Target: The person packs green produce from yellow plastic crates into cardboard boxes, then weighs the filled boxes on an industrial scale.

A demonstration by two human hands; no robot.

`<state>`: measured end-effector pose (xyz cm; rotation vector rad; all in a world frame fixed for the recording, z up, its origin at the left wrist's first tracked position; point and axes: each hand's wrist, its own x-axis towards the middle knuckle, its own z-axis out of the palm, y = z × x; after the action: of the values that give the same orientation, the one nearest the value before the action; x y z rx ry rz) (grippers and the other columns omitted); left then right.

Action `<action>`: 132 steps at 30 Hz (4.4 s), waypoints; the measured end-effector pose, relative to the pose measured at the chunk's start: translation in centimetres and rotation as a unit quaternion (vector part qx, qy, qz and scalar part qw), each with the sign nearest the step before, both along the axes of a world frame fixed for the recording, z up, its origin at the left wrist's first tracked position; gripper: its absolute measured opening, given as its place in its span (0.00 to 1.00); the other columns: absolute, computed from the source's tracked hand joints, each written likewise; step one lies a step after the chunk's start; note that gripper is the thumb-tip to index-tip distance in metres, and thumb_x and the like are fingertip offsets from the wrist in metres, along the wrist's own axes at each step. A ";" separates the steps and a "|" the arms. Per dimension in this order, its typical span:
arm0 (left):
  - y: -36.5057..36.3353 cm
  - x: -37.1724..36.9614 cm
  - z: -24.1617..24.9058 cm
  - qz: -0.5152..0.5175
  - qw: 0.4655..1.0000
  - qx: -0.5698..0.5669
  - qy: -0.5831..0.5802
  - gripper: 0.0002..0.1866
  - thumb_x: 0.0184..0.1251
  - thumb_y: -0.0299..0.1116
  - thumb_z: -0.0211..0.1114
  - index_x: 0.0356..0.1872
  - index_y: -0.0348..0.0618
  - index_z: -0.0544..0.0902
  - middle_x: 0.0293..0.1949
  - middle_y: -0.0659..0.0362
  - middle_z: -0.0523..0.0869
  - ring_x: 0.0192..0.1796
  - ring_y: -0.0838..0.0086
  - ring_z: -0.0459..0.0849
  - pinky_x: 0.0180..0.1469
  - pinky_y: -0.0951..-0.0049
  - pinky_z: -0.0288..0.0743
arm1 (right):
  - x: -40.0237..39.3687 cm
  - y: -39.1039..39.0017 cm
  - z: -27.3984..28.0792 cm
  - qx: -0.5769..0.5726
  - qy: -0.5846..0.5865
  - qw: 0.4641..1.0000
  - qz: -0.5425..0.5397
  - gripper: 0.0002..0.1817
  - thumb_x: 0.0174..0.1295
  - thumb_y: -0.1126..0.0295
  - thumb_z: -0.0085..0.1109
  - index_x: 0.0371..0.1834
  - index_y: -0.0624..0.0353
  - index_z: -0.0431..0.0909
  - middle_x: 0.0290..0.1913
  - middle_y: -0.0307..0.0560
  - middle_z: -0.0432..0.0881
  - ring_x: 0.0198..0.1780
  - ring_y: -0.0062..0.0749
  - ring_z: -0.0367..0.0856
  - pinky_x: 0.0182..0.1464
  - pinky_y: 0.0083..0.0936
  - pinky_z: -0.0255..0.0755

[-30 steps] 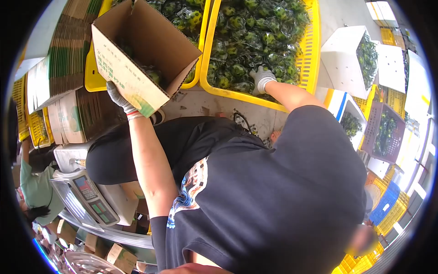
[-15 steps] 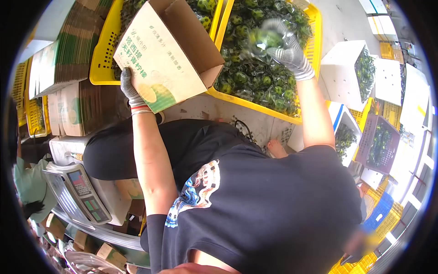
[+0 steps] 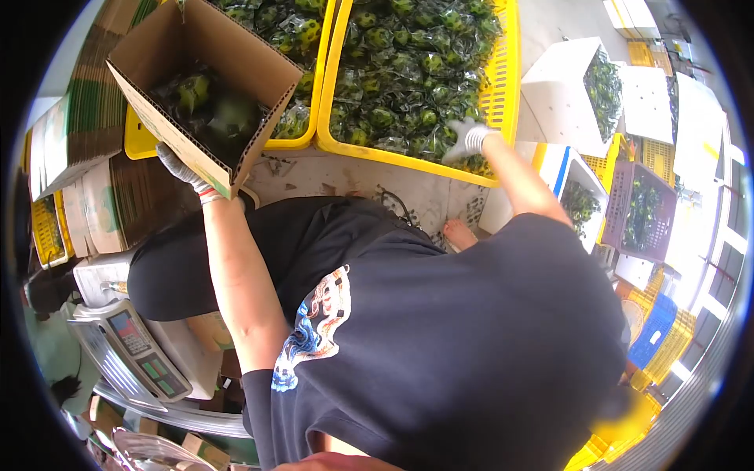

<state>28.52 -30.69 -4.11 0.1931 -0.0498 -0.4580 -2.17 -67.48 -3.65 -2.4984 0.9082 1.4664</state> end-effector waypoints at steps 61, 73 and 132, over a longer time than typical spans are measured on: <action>4.0 -1.0 2.4 0.030 0.997 -0.062 0.047 0.28 0.57 0.42 0.68 0.57 0.39 0.74 0.49 0.49 0.82 0.47 0.59 0.82 0.52 0.58 0.77 | 0.7 -4.4 -8.6 0.024 0.028 0.993 0.113 0.40 0.47 0.61 0.67 0.66 0.59 0.64 0.53 0.54 0.79 0.55 0.40 0.77 0.54 0.33 0.72; 3.0 -0.9 0.4 0.031 0.999 -0.010 0.024 0.40 0.51 0.49 0.70 0.63 0.37 0.67 0.57 0.47 0.77 0.56 0.53 0.78 0.59 0.50 0.72 | 17.4 6.8 18.9 0.507 -0.529 0.653 -0.193 0.32 0.55 0.75 0.58 0.67 0.57 0.65 0.57 0.43 0.76 0.57 0.29 0.74 0.61 0.24 0.66; 42.1 -9.1 19.1 0.561 0.564 0.605 -0.041 0.28 0.57 0.53 0.62 0.50 0.38 0.77 0.53 0.50 0.79 0.51 0.64 0.79 0.52 0.62 0.75 | 32.3 56.3 18.3 0.714 -0.549 0.395 0.182 0.47 0.27 0.59 0.80 0.55 0.61 0.66 0.53 0.52 0.73 0.60 0.38 0.71 0.60 0.30 0.67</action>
<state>19.44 11.37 14.96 1.5282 0.3161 0.9320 30.16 -11.18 14.62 -1.3590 -0.9085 -0.0851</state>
